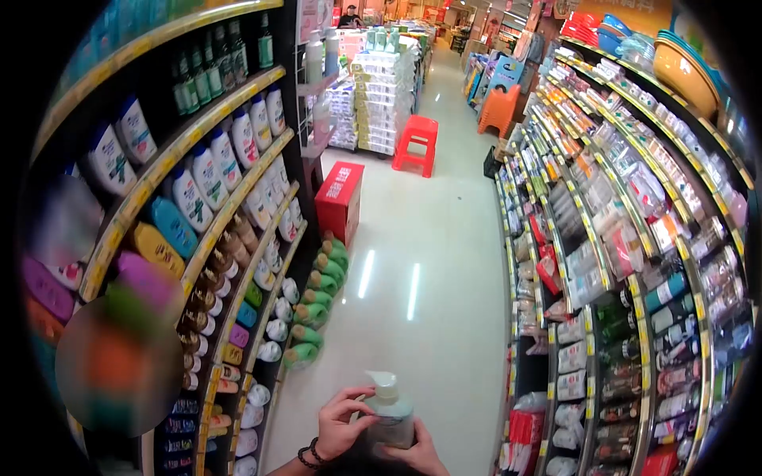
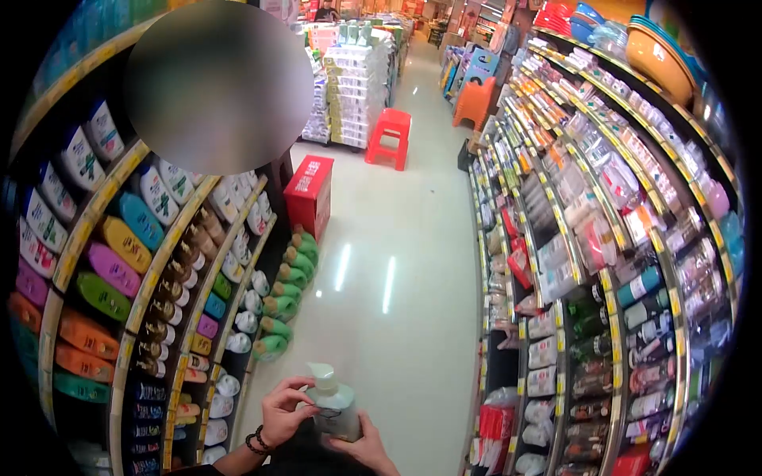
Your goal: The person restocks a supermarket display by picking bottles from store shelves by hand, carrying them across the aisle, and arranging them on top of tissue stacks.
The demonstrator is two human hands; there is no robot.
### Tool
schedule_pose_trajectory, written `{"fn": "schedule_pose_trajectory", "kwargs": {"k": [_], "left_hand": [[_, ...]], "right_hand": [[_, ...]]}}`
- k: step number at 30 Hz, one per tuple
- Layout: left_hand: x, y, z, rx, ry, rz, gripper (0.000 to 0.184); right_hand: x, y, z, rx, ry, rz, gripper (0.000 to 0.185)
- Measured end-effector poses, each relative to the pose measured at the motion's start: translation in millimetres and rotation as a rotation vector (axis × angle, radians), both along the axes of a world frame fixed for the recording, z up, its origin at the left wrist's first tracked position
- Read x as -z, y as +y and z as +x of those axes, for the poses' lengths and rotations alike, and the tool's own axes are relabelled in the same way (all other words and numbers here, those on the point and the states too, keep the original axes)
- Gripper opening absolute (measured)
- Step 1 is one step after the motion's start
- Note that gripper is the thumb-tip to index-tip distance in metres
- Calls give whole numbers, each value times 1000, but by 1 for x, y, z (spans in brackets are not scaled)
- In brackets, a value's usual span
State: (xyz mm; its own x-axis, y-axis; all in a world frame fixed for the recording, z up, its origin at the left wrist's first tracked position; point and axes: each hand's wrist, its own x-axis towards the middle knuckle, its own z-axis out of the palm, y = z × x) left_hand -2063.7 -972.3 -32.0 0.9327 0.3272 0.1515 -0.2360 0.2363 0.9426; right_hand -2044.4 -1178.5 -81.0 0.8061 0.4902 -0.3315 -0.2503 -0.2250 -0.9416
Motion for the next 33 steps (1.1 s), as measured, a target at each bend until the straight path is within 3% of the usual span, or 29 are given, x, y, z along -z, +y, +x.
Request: {"fn": "schedule_pose_trajectory", "kwargs": {"k": [9,11,14,17,21,26,28,33], "left_hand": [[-28,-16,202,79,-161,207,16],[-27,-27,246,79,-134,102,17],[-18,-41,315,78,-112,14,18],[-2,-52,386,66,-85,39,18],[-17,-70,493,-10,-7,-95,19],[-14,-70,598,-89,-109,143,26],[-14,-66,634,-161,-181,194,24],[-13,-47,710,-149,-143,64,20]], "right_hand": [[-7,-1,175,218,-65,220,73],[-1,-3,216,241,-47,289,72],[41,-13,280,243,-216,191,73],[47,-19,352,265,-85,319,72],[8,-23,464,242,10,336,68],[21,-23,580,200,-61,315,68],[0,-16,625,167,-113,289,68],[6,3,710,152,-103,330,67]]}}
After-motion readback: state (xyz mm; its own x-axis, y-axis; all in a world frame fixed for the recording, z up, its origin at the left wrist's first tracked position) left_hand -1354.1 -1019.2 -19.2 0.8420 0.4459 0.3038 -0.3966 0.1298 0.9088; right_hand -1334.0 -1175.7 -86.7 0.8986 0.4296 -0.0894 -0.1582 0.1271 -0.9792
